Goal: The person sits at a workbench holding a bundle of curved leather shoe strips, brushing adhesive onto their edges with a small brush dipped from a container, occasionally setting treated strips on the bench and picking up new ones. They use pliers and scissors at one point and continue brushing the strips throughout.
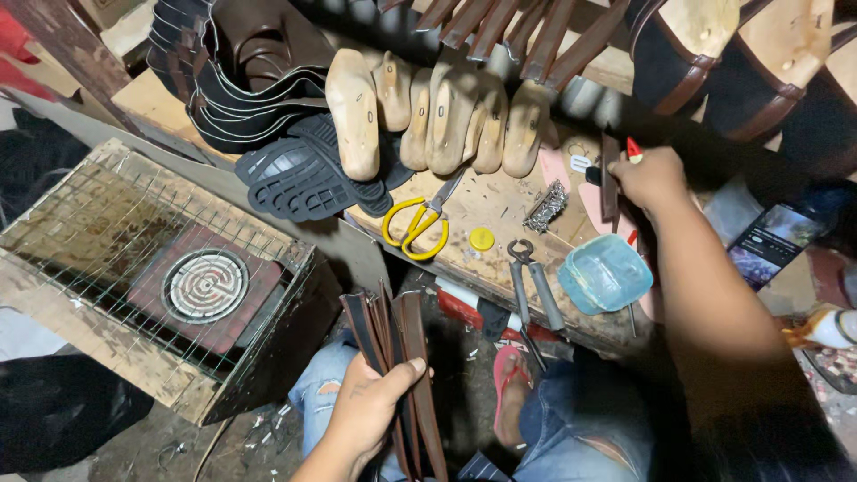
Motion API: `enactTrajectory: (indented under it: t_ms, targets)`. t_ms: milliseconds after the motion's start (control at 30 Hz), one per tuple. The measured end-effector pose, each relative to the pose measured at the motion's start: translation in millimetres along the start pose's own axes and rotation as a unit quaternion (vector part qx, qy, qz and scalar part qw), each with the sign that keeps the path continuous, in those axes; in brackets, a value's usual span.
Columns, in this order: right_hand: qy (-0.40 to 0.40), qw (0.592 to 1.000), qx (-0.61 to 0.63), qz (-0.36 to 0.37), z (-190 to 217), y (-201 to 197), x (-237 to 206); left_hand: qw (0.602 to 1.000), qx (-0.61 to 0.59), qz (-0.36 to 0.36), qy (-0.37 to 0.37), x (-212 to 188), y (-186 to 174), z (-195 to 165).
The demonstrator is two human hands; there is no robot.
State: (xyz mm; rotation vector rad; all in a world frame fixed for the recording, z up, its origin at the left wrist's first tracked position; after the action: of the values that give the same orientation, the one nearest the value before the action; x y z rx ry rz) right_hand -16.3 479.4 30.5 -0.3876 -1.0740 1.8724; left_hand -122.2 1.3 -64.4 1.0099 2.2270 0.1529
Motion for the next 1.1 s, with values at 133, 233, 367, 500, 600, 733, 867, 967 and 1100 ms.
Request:
enactTrajectory:
  t_ms: [133, 233, 367, 500, 600, 733, 867, 967, 1100]
  targets:
    - [0.040, 0.998, -0.032, 0.038, -15, 21, 4, 0.998, -0.023, -0.038, -0.033, 3, 0, -3]
    - [0.043, 0.996, -0.044, 0.071, -24, 23, -1, 0.999, 0.007, -0.031, 0.016, 1, 7, -18]
    - [-0.199, 0.971, -0.129, -0.044, 22, -26, -31, 1.000, -0.002, -0.005, 0.022, 1, 17, -26]
    - [-0.203, 0.975, 0.028, -0.084, 28, -71, -115, 0.999, -0.047, -0.003, 0.019, -2, 22, -26]
    - [-0.073, 0.987, 0.141, 0.033, 8, -59, -153, 0.999, -0.011, 0.007, 0.036, -10, 28, -27]
    - [-0.107, 0.993, 0.026, 0.051, 2, -43, -172, 0.997, 0.057, 0.012, 0.052, -17, 38, -28]
    - [-0.190, 0.979, -0.070, 0.025, 12, -33, -174, 0.998, 0.047, 0.035, 0.023, -21, 49, -20]
    - [-0.115, 0.989, -0.079, 0.047, 9, -31, -177, 0.997, 0.033, 0.062, 0.017, -23, 55, -15]
    - [-0.195, 0.979, -0.023, -0.046, 41, -67, -196, 0.997, -0.005, 0.070, 0.004, -20, 56, -11]
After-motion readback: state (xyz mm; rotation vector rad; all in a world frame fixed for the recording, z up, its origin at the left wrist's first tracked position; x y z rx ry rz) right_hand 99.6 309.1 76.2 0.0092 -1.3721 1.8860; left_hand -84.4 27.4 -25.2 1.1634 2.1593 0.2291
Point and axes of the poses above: each hand's wrist, its own x-axis towards the middle knuckle, its own y-axis out of the palm, z = x × y, the point moved 8 cm from there along x, towards the middle knuckle, and after that the axes turned 9 degrees about -y, right-handed, at the moved point
